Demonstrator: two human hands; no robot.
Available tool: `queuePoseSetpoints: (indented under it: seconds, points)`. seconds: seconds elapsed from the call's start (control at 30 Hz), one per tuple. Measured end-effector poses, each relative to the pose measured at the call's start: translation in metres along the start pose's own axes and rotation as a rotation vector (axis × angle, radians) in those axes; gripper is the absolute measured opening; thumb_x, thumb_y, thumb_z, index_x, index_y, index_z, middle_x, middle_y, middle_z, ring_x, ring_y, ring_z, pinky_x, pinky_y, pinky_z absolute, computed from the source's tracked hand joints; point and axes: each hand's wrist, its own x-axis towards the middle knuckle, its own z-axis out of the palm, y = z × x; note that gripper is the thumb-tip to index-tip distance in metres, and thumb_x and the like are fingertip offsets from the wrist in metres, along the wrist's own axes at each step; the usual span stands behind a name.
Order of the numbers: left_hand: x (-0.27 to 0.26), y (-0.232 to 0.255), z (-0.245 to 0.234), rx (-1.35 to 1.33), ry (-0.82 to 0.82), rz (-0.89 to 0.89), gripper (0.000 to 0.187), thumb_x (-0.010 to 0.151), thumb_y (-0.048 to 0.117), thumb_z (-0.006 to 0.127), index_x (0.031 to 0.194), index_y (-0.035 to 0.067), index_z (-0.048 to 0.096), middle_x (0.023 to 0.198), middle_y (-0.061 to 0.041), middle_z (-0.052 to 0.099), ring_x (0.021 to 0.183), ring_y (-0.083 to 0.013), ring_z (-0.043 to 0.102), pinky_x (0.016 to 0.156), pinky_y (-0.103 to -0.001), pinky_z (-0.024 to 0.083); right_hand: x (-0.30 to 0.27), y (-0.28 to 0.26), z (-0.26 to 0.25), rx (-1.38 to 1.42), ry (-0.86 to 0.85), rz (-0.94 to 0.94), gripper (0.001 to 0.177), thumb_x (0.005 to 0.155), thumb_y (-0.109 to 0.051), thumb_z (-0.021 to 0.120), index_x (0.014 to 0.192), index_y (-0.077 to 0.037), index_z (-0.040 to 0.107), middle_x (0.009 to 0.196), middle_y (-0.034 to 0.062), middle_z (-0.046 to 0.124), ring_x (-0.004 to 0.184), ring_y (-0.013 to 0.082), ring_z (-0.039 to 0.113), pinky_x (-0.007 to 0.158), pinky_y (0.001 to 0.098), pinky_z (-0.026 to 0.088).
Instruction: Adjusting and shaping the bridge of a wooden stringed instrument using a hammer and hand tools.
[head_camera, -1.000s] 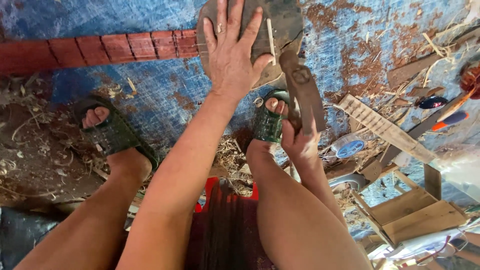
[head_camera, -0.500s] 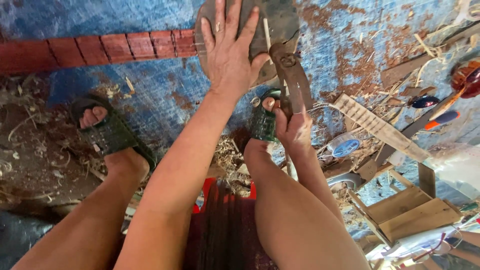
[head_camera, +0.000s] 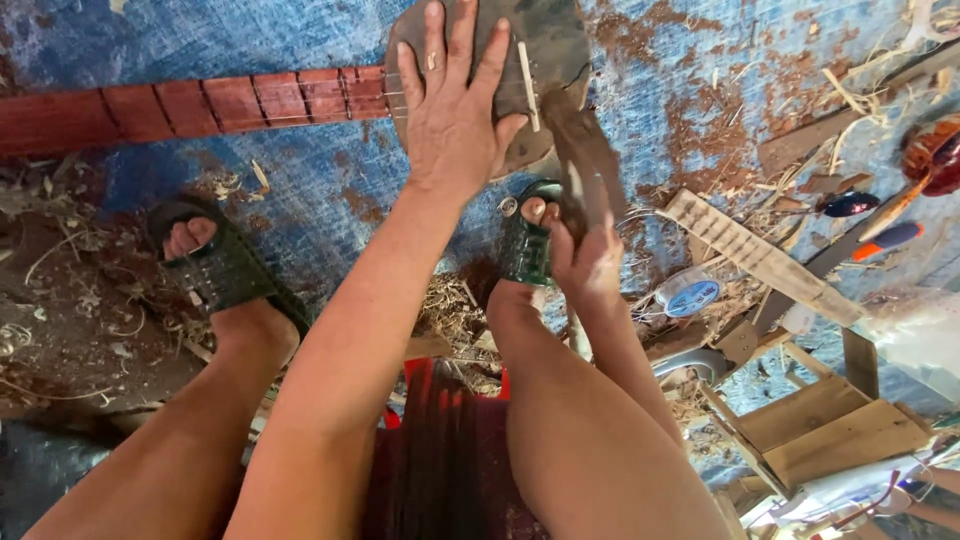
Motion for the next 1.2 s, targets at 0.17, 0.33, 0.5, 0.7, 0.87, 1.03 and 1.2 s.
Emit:
queuePoseSetpoints:
  seconds: [0.17, 0.33, 0.5, 0.7, 0.87, 1.03, 1.2]
  points:
    - [-0.003, 0.002, -0.005, -0.058, 0.008, -0.021, 0.086, 0.099, 0.043, 0.090, 0.164, 0.020, 0.039, 0.167, -0.005, 0.012, 0.153, -0.0307, 0.000, 0.128, -0.060, 0.008, -0.020, -0.010, -0.012, 0.158, 0.044, -0.045, 0.048, 0.090, 0.005, 0.058, 0.135, 0.012, 0.044, 0.080, 0.0125, 0.064, 0.058, 0.0161, 0.050, 0.051, 0.0288, 0.042]
    - [0.000, 0.008, -0.003, -0.080, 0.053, -0.091, 0.084, 0.095, 0.034, 0.095, 0.161, 0.026, 0.044, 0.166, -0.002, 0.016, 0.154, -0.0271, 0.003, 0.129, -0.059, 0.011, -0.019, 0.000, -0.008, 0.174, 0.028, -0.015, 0.053, 0.092, 0.002, 0.060, 0.140, 0.013, 0.042, 0.079, 0.0109, 0.061, 0.060, 0.0158, 0.048, 0.052, 0.0296, 0.042]
    - [0.000, 0.008, 0.000, -0.101, 0.070, -0.103, 0.086, 0.093, 0.034, 0.099, 0.159, 0.025, 0.045, 0.165, -0.004, 0.020, 0.154, -0.0287, 0.007, 0.128, -0.060, 0.007, -0.021, 0.000, -0.012, 0.114, 0.069, -0.062, 0.028, 0.091, 0.004, 0.060, 0.118, 0.012, 0.055, 0.073, 0.0095, 0.059, 0.059, 0.0166, 0.046, 0.053, 0.0293, 0.042]
    - [-0.002, 0.004, 0.002, -0.089, 0.011, -0.089, 0.093, 0.097, 0.042, 0.100, 0.164, 0.028, 0.037, 0.169, -0.004, 0.014, 0.156, -0.0294, 0.003, 0.130, -0.060, 0.004, -0.020, -0.003, -0.005, 0.195, 0.062, -0.020, 0.048, 0.092, 0.006, 0.058, 0.138, 0.009, 0.044, 0.073, 0.0041, 0.054, 0.058, 0.0114, 0.039, 0.050, 0.0257, 0.034]
    - [0.001, 0.006, -0.002, -0.067, -0.056, -0.100, 0.092, 0.100, 0.043, 0.096, 0.166, 0.027, 0.034, 0.169, -0.004, 0.011, 0.154, -0.0286, -0.001, 0.129, -0.059, 0.002, -0.002, 0.001, 0.007, 0.114, -0.029, 0.034, 0.053, 0.096, 0.001, 0.061, 0.145, 0.005, 0.040, 0.086, 0.0111, 0.070, 0.060, 0.0161, 0.060, 0.049, 0.0293, 0.050]
    - [0.002, 0.006, -0.004, -0.030, -0.048, -0.091, 0.090, 0.100, 0.043, 0.094, 0.165, 0.027, 0.034, 0.168, -0.004, 0.013, 0.153, -0.0294, -0.001, 0.128, -0.060, 0.006, -0.015, 0.002, -0.004, 0.167, 0.015, -0.009, 0.062, 0.094, 0.006, 0.060, 0.151, 0.002, 0.035, 0.077, 0.0092, 0.065, 0.056, 0.0127, 0.051, 0.046, 0.0267, 0.040]
    - [0.007, 0.007, -0.003, -0.050, -0.167, -0.125, 0.092, 0.109, 0.049, 0.090, 0.168, 0.028, 0.024, 0.170, -0.006, 0.005, 0.154, -0.0310, -0.006, 0.126, -0.058, -0.006, 0.001, 0.008, 0.010, -0.004, -0.014, -0.102, 0.017, 0.091, 0.001, 0.063, 0.105, 0.010, 0.065, 0.074, 0.0173, 0.067, 0.048, 0.0210, 0.057, 0.040, 0.0346, 0.045]
